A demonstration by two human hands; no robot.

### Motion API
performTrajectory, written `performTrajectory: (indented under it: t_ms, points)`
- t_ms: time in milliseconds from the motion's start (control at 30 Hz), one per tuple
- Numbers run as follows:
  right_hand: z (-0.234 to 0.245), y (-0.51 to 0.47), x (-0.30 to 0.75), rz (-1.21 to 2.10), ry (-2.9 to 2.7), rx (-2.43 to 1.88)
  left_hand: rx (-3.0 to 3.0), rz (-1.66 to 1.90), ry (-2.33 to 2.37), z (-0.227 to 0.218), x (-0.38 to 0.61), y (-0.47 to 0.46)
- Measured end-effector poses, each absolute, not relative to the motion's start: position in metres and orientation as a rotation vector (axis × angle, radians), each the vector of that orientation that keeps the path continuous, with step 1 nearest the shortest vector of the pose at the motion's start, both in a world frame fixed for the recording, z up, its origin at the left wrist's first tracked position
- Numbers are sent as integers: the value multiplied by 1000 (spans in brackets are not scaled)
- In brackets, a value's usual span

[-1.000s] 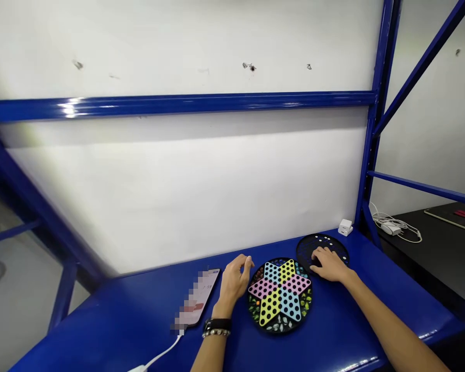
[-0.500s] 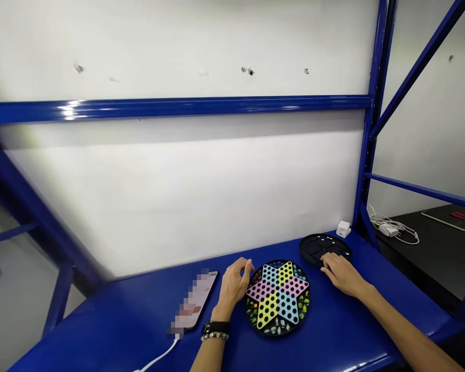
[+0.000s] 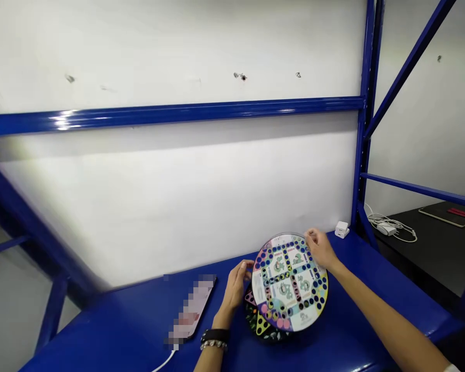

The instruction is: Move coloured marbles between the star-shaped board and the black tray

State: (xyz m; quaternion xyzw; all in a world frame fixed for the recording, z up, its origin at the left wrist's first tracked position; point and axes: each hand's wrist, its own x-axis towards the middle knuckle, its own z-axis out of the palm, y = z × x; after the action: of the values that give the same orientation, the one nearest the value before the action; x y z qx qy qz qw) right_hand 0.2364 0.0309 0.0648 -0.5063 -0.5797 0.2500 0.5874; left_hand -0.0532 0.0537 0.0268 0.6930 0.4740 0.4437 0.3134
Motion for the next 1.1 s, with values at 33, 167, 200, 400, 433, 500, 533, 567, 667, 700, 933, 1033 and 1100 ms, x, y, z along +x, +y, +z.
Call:
performTrajectory:
  t_ms: [33, 167, 200, 400, 433, 500, 533, 567, 667, 700, 933, 1033, 1100]
  points:
    - [52, 39, 229, 674, -1396, -1197, 1739, 1170, 1174, 26, -54, 55]
    - [7, 62, 199, 834, -1514, -1344, 1639, 1128, 1158, 25, -56, 57]
    - [1, 65, 194, 800, -1558, -1391, 1691, 1096, 1219, 24, -56, 56]
    - [1, 66, 182, 529, -1748, -1651, 2062, 919, 1527, 15, -57, 53]
    - [2, 65, 182, 489, -1757, -1665, 2082, 893, 1539, 13, -57, 52]
    - [0, 64, 184, 406, -1776, -1657, 2097, 832, 1548, 10, -56, 52]
    - [-2, 64, 186, 386, -1799, -1641, 2101, 806, 1550, 9, -56, 52]
    - [-4, 64, 187, 387, -1828, -1626, 2104, 784, 1555, 8, -56, 51]
    - [-10, 64, 192, 461, -1914, -1616, 2111, 745, 1586, 7, -53, 49]
    - [-11, 64, 192, 465, -1928, -1621, 2111, 741, 1589, 8, -53, 49]
    - [-9, 63, 190, 385, -1956, -1659, 2099, 703, 1571, 7, -51, 48]
    - [-10, 61, 192, 438, -1945, -1673, 2112, 703, 1562, 8, -51, 48]
    - [-10, 59, 193, 464, -1939, -1662, 2126, 715, 1555, 9, -51, 47]
